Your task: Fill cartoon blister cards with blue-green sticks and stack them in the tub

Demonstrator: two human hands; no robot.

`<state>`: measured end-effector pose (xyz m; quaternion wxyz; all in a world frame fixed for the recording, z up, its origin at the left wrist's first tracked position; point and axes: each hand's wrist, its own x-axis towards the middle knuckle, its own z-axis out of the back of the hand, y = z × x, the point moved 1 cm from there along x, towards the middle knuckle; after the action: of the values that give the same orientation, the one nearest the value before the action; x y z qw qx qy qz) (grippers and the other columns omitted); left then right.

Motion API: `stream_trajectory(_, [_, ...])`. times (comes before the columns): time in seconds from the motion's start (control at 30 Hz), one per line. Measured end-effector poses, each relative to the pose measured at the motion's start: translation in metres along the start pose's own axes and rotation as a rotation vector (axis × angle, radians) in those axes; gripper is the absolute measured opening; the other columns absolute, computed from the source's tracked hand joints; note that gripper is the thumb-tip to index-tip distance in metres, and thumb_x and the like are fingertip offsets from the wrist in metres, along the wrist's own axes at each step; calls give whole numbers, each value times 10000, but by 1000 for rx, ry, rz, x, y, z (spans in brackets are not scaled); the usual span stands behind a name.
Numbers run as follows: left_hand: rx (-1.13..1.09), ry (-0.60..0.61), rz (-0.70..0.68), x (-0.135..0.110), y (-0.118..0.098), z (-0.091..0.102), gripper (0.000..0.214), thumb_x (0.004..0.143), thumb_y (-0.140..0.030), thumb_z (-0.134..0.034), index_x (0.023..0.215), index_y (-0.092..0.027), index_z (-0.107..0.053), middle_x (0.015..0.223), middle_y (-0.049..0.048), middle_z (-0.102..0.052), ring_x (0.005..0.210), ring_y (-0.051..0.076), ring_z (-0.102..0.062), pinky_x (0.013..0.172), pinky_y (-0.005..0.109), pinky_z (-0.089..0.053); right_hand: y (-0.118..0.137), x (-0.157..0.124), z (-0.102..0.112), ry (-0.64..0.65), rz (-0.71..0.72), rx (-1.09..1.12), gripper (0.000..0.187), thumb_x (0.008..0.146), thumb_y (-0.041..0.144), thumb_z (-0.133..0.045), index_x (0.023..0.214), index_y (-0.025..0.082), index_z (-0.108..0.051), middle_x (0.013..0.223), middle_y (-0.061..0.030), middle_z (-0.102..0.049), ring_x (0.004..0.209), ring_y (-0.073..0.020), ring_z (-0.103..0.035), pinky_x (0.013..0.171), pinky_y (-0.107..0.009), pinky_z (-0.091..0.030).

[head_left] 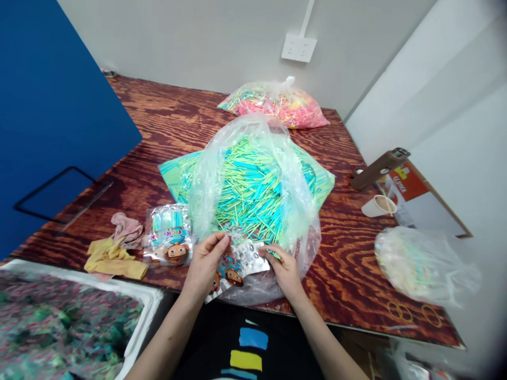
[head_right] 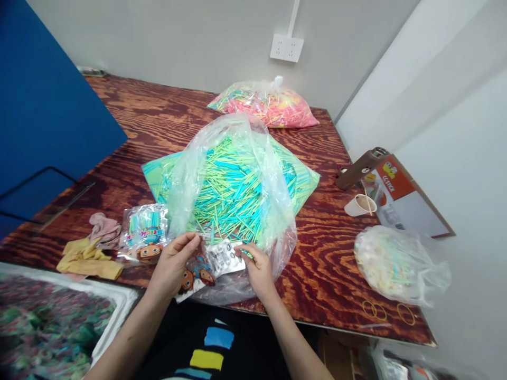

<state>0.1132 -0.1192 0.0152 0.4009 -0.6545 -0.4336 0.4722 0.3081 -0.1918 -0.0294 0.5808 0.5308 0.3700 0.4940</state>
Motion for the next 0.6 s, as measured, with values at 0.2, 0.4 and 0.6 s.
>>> stream_trajectory(0.2, [53,23,-41,-3,-4,-1,253,774,-409,-720,794,-160,-682,675,-32,-569,645,97,-480,621,191,-384,3,3,2,2,-48,-8,175,886,337,-611,903,220,-740,831,-41,-718,834,-209,-671,803,-333,-500])
stream_trajectory(0.4, [124,111,-68,-7,-3,-11,218,797,-376,-682,783,-159,-680,693,-19,-557,663,115,-500,619,204,-398,22,12,9,-11,-153,110,161,844,347,-666,905,215,-736,852,-36,-733,849,-213,-678,828,-342,-498])
stream_trajectory(0.6, [205,226,-131,-9,-2,-24,206,845,-353,-624,823,-160,-694,764,6,-582,731,136,-530,677,226,-415,81,55,9,-98,-228,717,161,769,328,-767,870,230,-687,810,0,-733,895,-215,-694,966,-407,-480])
